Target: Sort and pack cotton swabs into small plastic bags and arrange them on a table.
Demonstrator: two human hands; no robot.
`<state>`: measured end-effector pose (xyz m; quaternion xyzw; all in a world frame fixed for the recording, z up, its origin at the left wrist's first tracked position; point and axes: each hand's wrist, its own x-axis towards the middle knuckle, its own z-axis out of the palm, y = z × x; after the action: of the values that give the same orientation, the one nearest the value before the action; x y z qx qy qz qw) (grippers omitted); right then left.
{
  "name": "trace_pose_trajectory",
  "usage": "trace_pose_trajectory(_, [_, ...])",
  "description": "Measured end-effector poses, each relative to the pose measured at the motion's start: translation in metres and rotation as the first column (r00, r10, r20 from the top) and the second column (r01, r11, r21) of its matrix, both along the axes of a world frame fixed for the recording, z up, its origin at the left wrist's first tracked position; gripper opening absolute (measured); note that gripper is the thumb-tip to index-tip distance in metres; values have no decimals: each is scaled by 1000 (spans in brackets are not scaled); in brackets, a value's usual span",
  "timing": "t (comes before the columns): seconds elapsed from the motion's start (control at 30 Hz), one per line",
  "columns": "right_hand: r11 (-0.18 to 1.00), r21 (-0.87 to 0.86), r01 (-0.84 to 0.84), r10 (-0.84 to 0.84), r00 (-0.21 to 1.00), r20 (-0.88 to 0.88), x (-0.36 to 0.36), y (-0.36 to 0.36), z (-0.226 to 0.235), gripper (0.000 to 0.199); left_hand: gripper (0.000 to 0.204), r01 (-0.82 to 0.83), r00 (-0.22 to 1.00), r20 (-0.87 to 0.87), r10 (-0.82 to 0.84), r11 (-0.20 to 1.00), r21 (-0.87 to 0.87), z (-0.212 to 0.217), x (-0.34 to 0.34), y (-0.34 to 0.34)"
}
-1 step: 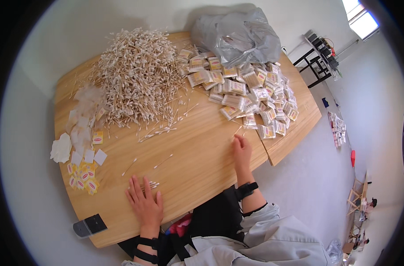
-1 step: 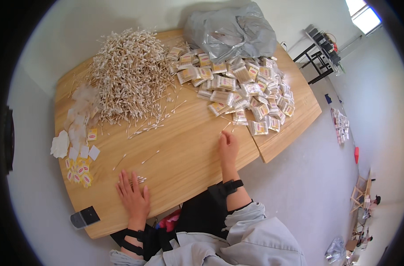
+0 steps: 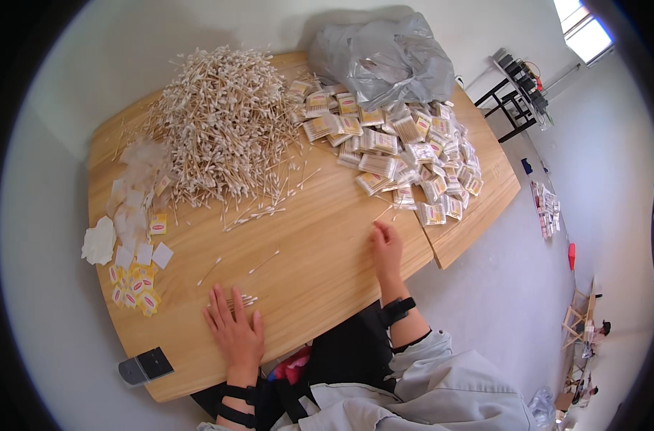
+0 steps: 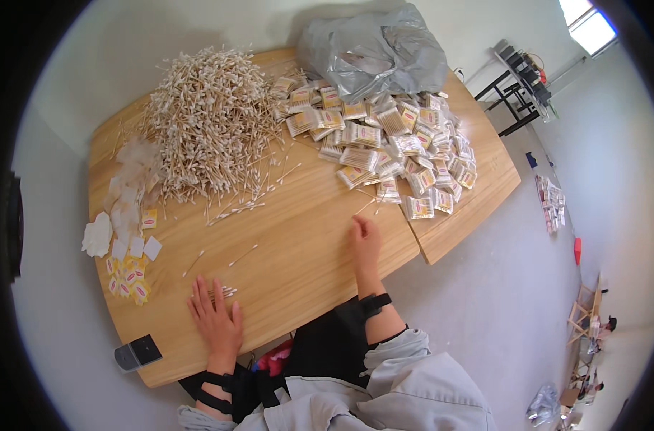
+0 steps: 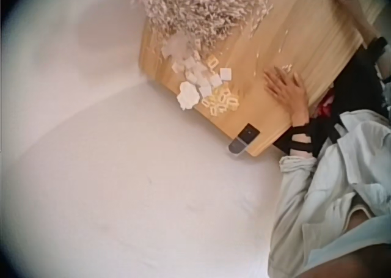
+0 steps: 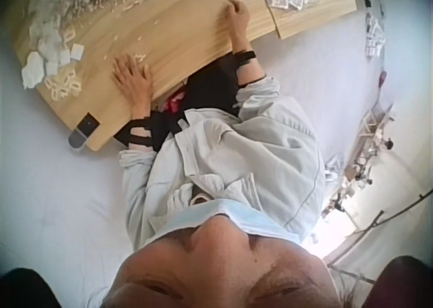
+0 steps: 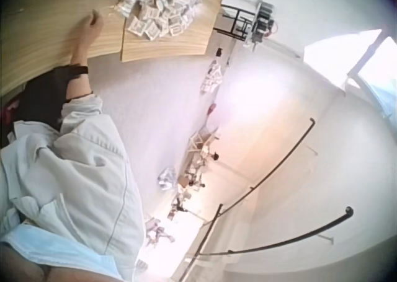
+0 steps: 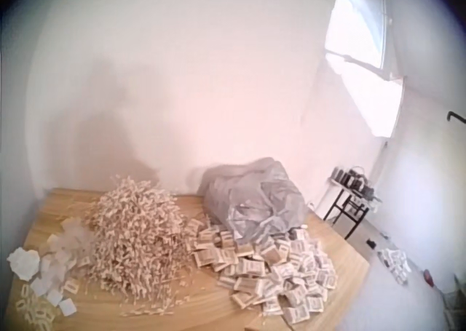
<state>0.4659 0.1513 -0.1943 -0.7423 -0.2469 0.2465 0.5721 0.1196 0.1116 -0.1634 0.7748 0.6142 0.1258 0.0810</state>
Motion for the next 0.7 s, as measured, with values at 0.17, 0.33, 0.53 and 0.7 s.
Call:
trace_pose_trajectory(0.17, [964,4,-266,247,901,356,-54,7,2,15,67,-17,1000,-18,16,1000,-16,2,-4,-1])
trace_pose_trajectory(0.33, [904,-2,-427,411,869,276,-93,38,13,17,66,-18,1000,-20,18,1000,-20,2,-1,2])
trace_pose_trajectory(0.53, [809,-114,-576,578,744,336,-148,92,33,28,64,-24,1000,-5,23,999,-48,4,-3,1])
trace_pose_trajectory(0.7, [777,-130,-616,592,644,485,-156,104,22,20,66,-10,999,46,11,1000,-23,2,-2,2])
